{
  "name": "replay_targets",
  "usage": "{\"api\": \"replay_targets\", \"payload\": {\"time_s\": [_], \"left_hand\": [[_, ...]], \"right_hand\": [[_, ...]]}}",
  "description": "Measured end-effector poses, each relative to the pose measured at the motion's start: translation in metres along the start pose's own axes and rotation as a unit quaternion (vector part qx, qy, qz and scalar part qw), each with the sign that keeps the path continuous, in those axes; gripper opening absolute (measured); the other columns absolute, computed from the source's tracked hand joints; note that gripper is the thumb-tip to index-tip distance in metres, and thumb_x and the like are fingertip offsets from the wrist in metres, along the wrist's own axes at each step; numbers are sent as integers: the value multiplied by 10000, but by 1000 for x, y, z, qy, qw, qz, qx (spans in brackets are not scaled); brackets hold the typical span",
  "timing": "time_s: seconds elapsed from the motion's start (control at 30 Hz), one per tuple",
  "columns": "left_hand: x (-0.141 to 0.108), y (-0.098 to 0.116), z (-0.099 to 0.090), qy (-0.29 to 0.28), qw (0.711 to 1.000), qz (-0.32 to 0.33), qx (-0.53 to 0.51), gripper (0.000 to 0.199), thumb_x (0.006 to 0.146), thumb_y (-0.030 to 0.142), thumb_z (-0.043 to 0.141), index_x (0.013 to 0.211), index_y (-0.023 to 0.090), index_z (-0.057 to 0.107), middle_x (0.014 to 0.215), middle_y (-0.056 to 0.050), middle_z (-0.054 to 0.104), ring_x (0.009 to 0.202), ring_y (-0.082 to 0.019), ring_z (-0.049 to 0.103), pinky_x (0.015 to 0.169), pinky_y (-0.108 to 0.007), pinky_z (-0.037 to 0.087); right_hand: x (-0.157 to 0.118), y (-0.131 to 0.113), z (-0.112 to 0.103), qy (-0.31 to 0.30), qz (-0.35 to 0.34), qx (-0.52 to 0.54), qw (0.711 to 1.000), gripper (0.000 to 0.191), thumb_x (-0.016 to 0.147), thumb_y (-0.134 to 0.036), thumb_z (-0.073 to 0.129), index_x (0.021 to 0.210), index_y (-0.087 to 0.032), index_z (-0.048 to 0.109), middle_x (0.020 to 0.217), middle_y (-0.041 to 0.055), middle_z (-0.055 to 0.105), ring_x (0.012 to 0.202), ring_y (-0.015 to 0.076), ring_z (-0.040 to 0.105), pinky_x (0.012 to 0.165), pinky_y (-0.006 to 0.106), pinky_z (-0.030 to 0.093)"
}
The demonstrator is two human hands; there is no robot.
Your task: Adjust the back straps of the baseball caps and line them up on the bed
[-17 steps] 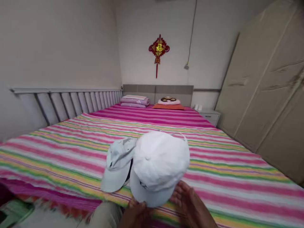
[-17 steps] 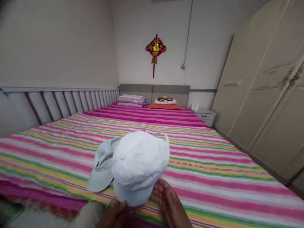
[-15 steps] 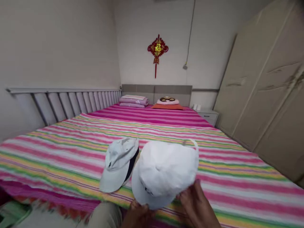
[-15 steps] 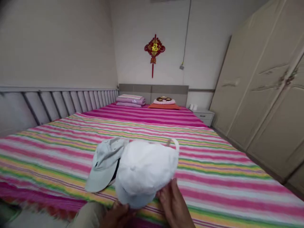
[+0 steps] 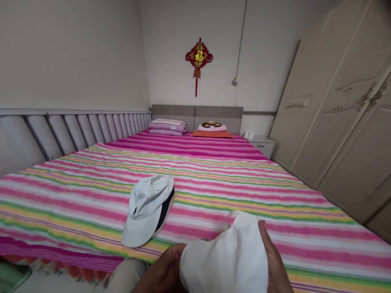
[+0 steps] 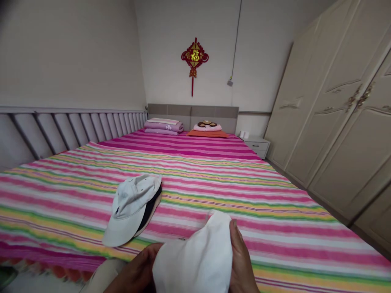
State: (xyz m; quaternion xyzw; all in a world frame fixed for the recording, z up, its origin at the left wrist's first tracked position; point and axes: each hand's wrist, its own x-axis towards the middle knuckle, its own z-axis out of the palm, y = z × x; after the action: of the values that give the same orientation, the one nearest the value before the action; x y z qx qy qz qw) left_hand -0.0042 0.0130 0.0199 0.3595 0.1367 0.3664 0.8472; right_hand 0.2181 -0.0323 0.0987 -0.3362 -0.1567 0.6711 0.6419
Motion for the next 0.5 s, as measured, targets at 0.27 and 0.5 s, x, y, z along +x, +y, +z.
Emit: {"api": "replay_targets", "payload": {"time_s": [0.27, 0.5], "left_hand": [[19, 21, 25, 0, 1000, 21, -14, 511, 613, 232, 695, 1098, 134, 568, 914, -116, 659, 882, -228, 596, 769, -298, 419], [14, 22, 24, -8, 999, 28, -28, 427, 613, 205, 691, 1021, 115, 602, 822, -110, 665, 777, -207, 613, 731, -304, 432]], "right_hand": [[-6, -1, -8, 81, -39, 6, 996, 467, 644, -499, 624, 971, -167, 658, 732, 97, 718, 820, 304, 641, 788, 439, 469], [-10, 9, -18, 78, -8, -17, 997, 493, 673, -546, 565, 956, -156, 664, 774, 110, 716, 861, 314, 628, 785, 452, 477]]}}
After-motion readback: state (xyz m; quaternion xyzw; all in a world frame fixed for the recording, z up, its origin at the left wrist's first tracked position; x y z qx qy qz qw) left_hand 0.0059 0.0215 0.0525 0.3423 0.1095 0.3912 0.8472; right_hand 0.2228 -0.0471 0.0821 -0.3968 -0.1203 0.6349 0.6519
